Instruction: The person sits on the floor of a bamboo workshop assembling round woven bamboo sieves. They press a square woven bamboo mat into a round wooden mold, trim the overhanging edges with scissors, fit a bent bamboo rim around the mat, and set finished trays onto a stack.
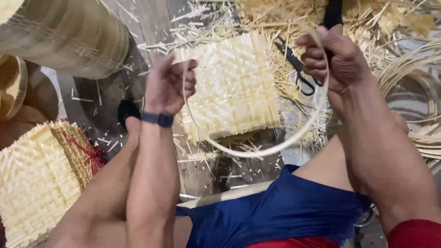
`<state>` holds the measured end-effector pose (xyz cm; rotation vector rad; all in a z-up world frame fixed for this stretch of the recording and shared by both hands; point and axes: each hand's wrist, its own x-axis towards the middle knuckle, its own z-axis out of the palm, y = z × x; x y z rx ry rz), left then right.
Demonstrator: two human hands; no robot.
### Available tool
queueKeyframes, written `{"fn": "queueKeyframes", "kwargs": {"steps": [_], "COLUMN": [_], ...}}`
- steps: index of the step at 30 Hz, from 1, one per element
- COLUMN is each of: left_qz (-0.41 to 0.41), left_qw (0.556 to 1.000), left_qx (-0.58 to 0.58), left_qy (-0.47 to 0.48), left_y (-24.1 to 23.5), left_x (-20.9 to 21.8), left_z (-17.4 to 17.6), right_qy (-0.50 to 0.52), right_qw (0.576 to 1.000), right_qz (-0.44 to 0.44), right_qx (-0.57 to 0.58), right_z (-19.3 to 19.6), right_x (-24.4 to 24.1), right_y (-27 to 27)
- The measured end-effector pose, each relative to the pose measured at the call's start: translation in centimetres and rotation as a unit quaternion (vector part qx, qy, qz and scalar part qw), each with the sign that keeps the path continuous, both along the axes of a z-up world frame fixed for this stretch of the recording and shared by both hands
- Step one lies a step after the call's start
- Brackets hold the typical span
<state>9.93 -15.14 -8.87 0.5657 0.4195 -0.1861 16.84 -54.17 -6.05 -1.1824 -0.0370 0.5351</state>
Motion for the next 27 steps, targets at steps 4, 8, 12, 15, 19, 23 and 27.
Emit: {"fn": "queueKeyframes", "kwargs": {"steps": [4, 8, 12, 15, 19, 23, 27], "left_qz": [-0.123, -0.01, -0.016, -0.023, -0.044, 0.028, 0.0], "left_qw": [0.985, 0.997, 0.999, 0.999, 0.997, 0.997, 0.993], "left_qx": [0.123, -0.063, -0.036, -0.043, -0.063, -0.044, 0.016], "left_qy": [-0.021, -0.033, -0.006, -0.001, 0.002, 0.065, 0.116], "left_y": [1.3, 1.9, 1.3, 1.9, 2.3, 2.1, 2.5], "left_x": [2.6, 2.5, 0.9, 0.7, -0.2, -0.9, -1.9], "left_z": [-4.3, -6.4, -7.2, -8.4, -9.0, -9.8, -12.1], "right_qy": [0.024, 0.059, 0.032, 0.028, -0.015, 0.024, 0.112], "right_qw": [0.996, 0.99, 0.994, 0.994, 0.998, 0.991, 0.978], "right_qz": [-0.001, -0.099, -0.086, -0.11, -0.068, -0.067, -0.016], "right_qx": [-0.081, -0.078, 0.06, 0.01, 0.004, -0.115, -0.178], "right_z": [1.9, -1.0, -4.5, -3.6, -6.2, -3.6, -5.8], "right_x": [0.2, -0.7, -0.1, 0.7, 2.3, 1.7, 2.7], "right_y": [2.3, 1.4, 0.3, 1.2, 0.4, 4.7, 5.2]}}
